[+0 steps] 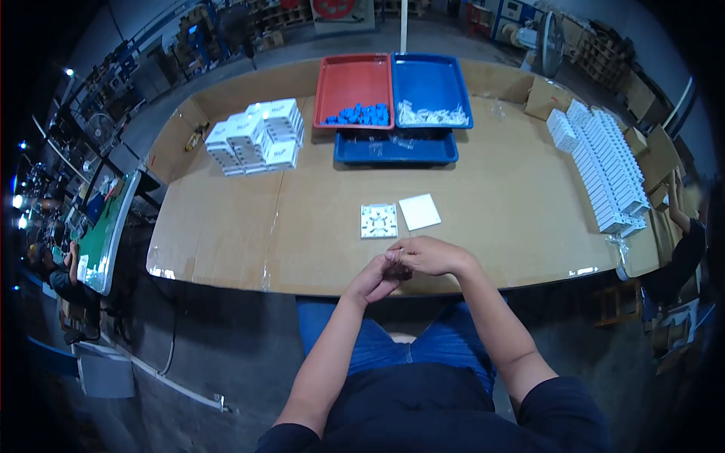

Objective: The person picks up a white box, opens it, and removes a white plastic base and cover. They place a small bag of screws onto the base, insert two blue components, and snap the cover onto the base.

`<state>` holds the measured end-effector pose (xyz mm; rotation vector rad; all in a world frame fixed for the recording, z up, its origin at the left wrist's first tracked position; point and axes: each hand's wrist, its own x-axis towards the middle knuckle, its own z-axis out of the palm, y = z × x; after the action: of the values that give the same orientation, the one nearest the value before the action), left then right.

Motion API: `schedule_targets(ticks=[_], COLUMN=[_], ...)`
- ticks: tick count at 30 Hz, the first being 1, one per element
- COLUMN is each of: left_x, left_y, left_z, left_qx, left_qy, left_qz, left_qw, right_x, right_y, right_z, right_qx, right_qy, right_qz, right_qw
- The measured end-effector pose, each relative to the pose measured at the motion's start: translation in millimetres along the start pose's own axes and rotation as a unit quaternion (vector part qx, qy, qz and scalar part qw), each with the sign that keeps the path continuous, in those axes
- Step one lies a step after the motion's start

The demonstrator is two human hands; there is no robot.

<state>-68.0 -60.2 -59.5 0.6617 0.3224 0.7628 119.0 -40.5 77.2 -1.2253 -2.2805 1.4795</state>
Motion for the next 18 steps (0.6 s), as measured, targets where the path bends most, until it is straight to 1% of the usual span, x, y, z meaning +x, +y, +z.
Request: schedule_targets(ticks=[1, 3, 4, 5, 7, 8, 9, 11, 12, 13, 15, 16, 18], left_x=[0.1, 0.1, 0.4, -0.1, -1.4, -2.1, -2.4, -2.2, -1.1, 0.6, 2.5, 2.2, 0.4], left_y=[-0.2, 0.2, -2.0, -4.8, -1.4, -0.6, -0.2, -1.6, 0.7, 4.8, 9.5, 10.9, 15.3], left_z=[0.8, 0.6, -1.7, -3.9, -6.6, -1.3, 0.9, 1.0, 8.3, 10.5, 12.3, 15.3, 22.6], left_qx=[-0.012, -0.023, -0.040, -0.036, -0.001, 0.041, 0.048, -0.022, -0.039, -0.035, -0.146, -0.143, -0.148], left_qy=[0.000, 0.000, 0.007, 0.003, -0.040, 0.002, -0.002, 0.052, 0.055, 0.052, -0.029, -0.024, -0.023], left_qz=[0.006, 0.000, -0.007, -0.006, -0.013, -0.012, -0.010, -0.030, -0.018, -0.016, -0.057, -0.050, -0.043], left_qw=[1.000, 1.000, 0.999, 0.999, 0.999, 0.999, 0.999, 0.998, 0.998, 0.998, 0.987, 0.988, 0.988], right_x=[-3.9, -11.5, -13.1, -11.7, -3.0, -2.3, -5.7, -16.9, -14.7, -6.6, 10.3, 14.5, 28.4], right_y=[-1.3, -6.2, -10.7, -6.6, 3.4, 4.4, -0.8, -8.3, 3.8, 20.9, 49.6, 48.6, 44.1], right_z=[0.4, 0.8, -2.4, -1.6, 4.9, 6.4, 4.9, -2.8, -8.8, -20.1, -45.4, -59.3, -98.1], right_qx=[-0.007, 0.022, 0.035, 0.032, -0.026, -0.062, -0.066, 0.032, 0.078, 0.075, 0.058, 0.057, 0.075], right_qy=[0.008, 0.094, 0.069, 0.074, -0.034, -0.048, -0.041, -0.003, 0.017, 0.020, 0.130, 0.132, 0.248], right_qz=[-0.003, -0.049, -0.024, -0.028, -0.006, -0.011, -0.015, -0.029, -0.040, -0.043, -0.156, -0.156, -0.065], right_qw=[1.000, 0.994, 0.997, 0.996, 0.999, 0.997, 0.997, 0.999, 0.996, 0.996, 0.977, 0.977, 0.964])
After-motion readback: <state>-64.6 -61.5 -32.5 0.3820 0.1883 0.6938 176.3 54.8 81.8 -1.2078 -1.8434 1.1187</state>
